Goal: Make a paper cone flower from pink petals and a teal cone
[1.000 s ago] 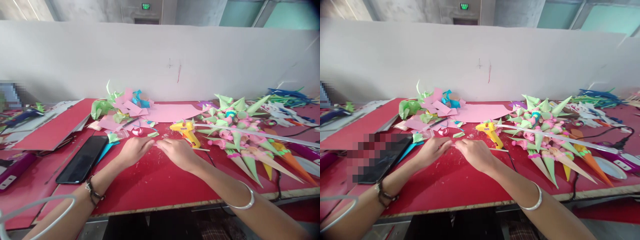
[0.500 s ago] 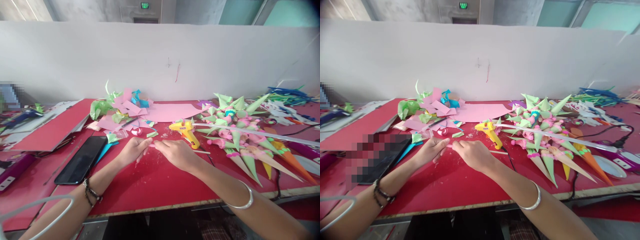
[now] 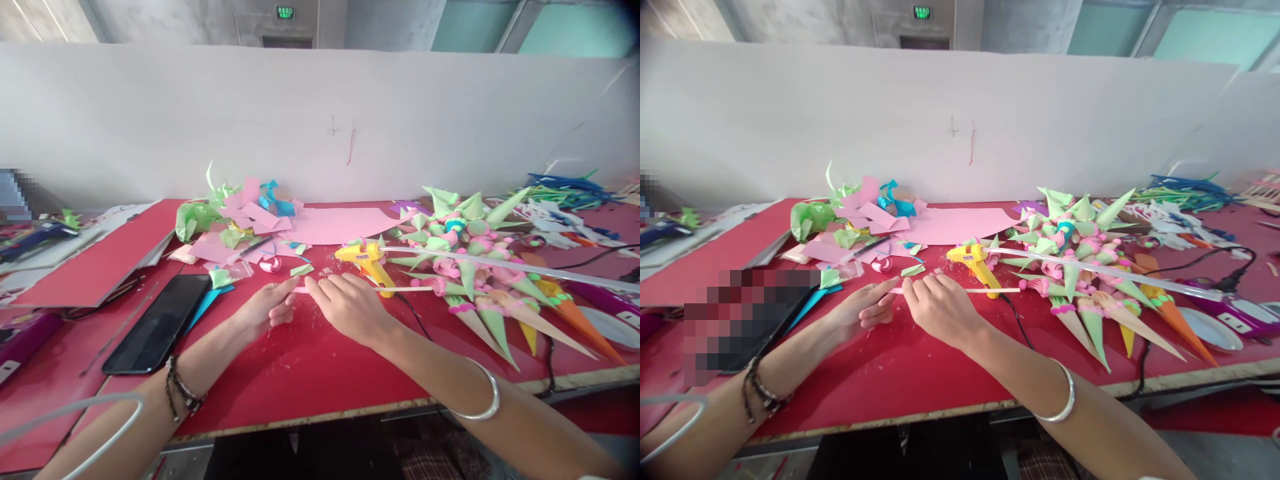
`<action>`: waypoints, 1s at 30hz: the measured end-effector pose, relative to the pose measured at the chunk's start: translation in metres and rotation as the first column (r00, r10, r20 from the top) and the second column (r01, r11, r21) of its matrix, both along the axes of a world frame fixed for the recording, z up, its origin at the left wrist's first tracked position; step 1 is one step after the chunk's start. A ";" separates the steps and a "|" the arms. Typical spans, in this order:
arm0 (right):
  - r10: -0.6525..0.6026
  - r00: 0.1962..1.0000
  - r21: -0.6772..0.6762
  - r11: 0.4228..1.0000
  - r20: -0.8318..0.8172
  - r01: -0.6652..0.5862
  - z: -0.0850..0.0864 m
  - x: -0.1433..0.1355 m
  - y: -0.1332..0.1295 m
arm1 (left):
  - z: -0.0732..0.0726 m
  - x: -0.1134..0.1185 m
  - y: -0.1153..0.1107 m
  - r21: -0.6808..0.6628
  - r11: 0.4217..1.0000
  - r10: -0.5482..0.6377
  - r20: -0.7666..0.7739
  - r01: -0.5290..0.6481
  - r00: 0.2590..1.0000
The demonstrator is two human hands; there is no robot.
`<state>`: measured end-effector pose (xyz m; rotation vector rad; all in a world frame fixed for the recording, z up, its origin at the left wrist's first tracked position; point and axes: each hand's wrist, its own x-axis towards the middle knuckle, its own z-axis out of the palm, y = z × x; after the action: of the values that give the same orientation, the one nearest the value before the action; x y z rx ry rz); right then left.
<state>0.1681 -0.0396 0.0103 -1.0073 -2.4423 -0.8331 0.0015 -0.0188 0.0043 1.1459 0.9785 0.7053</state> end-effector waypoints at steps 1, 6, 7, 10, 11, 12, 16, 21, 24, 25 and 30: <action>0.008 1.000 -0.028 1.000 -0.006 -0.008 0.000 0.001 0.000 | 0.000 0.000 0.000 0.000 1.000 -0.009 -0.015 0.009 1.000; 0.018 0.995 -0.202 0.979 -0.103 -0.039 0.002 0.002 0.001 | 0.001 -0.003 0.000 0.224 0.974 0.025 -0.282 0.041 0.959; 0.008 0.992 -0.237 0.971 -0.125 -0.038 0.002 0.002 0.001 | 0.002 -0.004 0.000 0.319 0.946 0.061 -0.346 0.056 0.936; -0.025 0.974 -0.342 0.938 -0.226 -0.055 0.001 0.001 0.001 | 0.008 -0.009 0.002 0.590 0.800 0.185 -0.418 0.111 0.889; -0.040 0.964 -0.375 0.925 -0.263 -0.064 0.001 0.001 0.000 | 0.010 -0.011 0.002 0.652 0.747 0.212 -0.416 0.127 0.884; -0.056 0.954 -0.408 0.910 -0.296 -0.073 0.001 0.001 0.000 | 0.012 -0.012 0.003 0.697 0.703 0.230 -0.411 0.141 0.882; -0.095 0.921 -0.496 0.860 -0.379 -0.116 0.002 0.002 0.001 | 0.014 -0.015 0.006 0.732 0.671 0.204 -0.337 0.120 0.919; -0.105 0.898 -0.532 0.832 -0.428 -0.156 0.005 0.002 0.004 | 0.007 -0.013 0.009 0.658 0.752 0.167 -0.212 0.015 0.963; -0.140 0.889 -0.573 0.805 -0.436 -0.154 0.005 0.002 0.006 | 0.006 -0.014 0.011 0.649 0.761 0.169 -0.183 -0.010 0.969; -0.154 0.888 -0.588 0.795 -0.434 -0.150 0.005 0.002 0.006 | 0.007 -0.016 0.012 0.648 0.762 0.171 -0.173 -0.019 0.970; -0.233 0.892 -0.644 0.761 -0.387 -0.080 0.002 0.003 0.009 | 0.018 -0.028 0.018 0.693 0.707 0.313 -0.128 -0.142 0.941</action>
<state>0.1712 -0.0308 0.0126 -1.3546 -2.2905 0.2809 -0.0265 -0.0006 0.0223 1.8029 1.1130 1.2157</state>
